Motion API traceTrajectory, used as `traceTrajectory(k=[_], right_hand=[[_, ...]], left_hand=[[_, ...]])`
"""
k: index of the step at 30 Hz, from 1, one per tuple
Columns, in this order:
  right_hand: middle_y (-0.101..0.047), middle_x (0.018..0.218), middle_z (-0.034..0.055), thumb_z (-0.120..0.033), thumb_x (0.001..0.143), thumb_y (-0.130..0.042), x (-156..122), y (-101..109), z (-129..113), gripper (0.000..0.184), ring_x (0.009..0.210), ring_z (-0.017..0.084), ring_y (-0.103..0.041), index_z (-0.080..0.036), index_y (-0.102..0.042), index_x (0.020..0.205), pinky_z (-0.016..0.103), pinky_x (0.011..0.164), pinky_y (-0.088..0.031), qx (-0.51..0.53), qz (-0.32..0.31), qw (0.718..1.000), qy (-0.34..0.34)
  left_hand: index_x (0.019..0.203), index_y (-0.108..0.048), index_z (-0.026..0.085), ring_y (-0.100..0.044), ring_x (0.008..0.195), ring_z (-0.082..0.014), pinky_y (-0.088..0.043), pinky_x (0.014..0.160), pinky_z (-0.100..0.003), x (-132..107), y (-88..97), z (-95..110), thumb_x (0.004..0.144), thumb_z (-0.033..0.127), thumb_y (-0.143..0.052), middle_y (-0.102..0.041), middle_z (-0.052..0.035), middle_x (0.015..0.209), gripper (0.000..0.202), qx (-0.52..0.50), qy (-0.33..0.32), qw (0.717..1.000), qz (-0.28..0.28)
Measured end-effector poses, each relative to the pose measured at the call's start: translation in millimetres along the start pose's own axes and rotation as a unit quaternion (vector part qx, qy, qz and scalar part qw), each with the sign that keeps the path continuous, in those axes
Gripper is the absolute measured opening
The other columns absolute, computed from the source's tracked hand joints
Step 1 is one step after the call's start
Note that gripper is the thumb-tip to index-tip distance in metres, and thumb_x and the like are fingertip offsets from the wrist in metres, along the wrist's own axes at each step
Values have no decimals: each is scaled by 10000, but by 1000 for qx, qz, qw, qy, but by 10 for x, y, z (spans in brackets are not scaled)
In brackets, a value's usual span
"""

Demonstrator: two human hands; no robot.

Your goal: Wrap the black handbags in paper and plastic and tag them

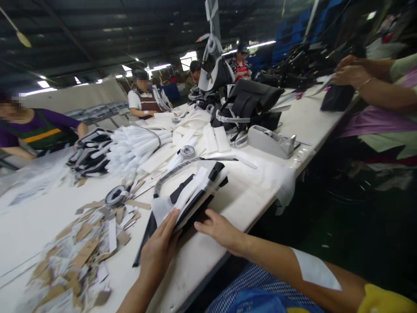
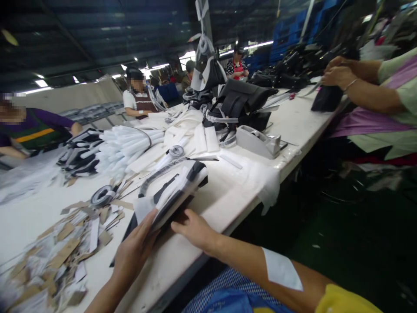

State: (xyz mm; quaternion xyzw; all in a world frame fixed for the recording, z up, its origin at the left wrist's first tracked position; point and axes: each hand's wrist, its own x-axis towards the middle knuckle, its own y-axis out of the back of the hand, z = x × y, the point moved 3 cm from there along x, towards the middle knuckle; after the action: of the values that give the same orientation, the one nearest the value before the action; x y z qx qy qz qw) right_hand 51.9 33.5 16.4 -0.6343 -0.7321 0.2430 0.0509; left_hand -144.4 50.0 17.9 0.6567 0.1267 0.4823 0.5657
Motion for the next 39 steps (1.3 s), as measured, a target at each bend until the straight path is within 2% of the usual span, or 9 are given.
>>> traceTrajectory(k=[7,11,17,19,23,26,29,34,39], right_hand=[[-690,919,45,-225,622,-807,72,-39,21,358,986,210,-652,-178,-565,881,393,975,-515,128,60,989,-40],[-688,866,7,-149,599,-739,83,-121,-34,334,934,188,-666,-181,-575,888,387,963,-525,144,41,989,-20],[-724,1114,76,-285,775,-682,72,206,-295,361,1063,241,-665,-188,-652,1122,440,1008,-485,-157,-60,981,94],[-651,1301,98,-321,881,-607,-1,610,-519,367,1241,268,-571,-215,-648,1230,499,1108,-387,-388,-21,898,205],[-416,1533,124,-273,931,-569,-165,1544,-909,437,1477,326,-241,-185,-576,1358,605,1196,-116,-723,114,622,279],[-343,1562,160,-353,927,-597,-214,1945,-899,508,1493,348,-167,-120,-554,1375,611,1202,-61,-801,118,538,235],[-399,1520,193,-454,923,-593,-223,1856,-635,622,1466,341,-265,-73,-511,1407,579,1212,-128,-779,71,588,206],[-499,1447,206,-576,879,-605,-179,1108,-311,669,1376,363,-428,-112,-577,1361,549,1168,-276,-666,41,713,216],[-614,1347,145,-432,893,-640,75,769,-475,431,1303,340,-509,-220,-650,1269,563,1179,-189,-610,3,742,276]], left_hand=[[1545,-245,183,-439,1383,-290,-450,1088,-432,32,-51,146,914,390,-628,-422,-135,1531,767,62,-20,997,-44],[1555,-220,193,-512,1318,-301,-466,1058,-414,13,-45,138,882,431,-671,-445,-136,1515,844,91,8,996,14],[1574,-141,267,-601,1227,-266,-526,973,-351,31,-81,83,939,190,-560,-476,-88,1497,765,86,45,994,46],[1572,-132,300,-609,1218,-260,-537,968,-356,41,-67,91,938,158,-538,-476,-62,1499,765,80,59,994,46],[1564,-160,333,-619,1205,-263,-543,973,-381,43,-58,104,938,158,-528,-476,-37,1499,748,73,72,993,57],[1562,-182,326,-629,1188,-276,-559,953,-394,45,-98,68,932,191,-556,-486,-40,1492,745,68,92,992,50],[1559,-191,327,-642,1168,-283,-584,903,-398,53,-125,26,931,210,-575,-510,-49,1472,745,68,114,990,51],[1555,-205,322,-680,1101,-285,-620,784,-377,60,-96,28,915,188,-609,-564,-76,1420,769,79,132,987,57],[1550,-226,308,-659,1143,-280,-605,846,-381,49,-53,37,887,146,-629,-568,-78,1416,792,67,141,986,67]])
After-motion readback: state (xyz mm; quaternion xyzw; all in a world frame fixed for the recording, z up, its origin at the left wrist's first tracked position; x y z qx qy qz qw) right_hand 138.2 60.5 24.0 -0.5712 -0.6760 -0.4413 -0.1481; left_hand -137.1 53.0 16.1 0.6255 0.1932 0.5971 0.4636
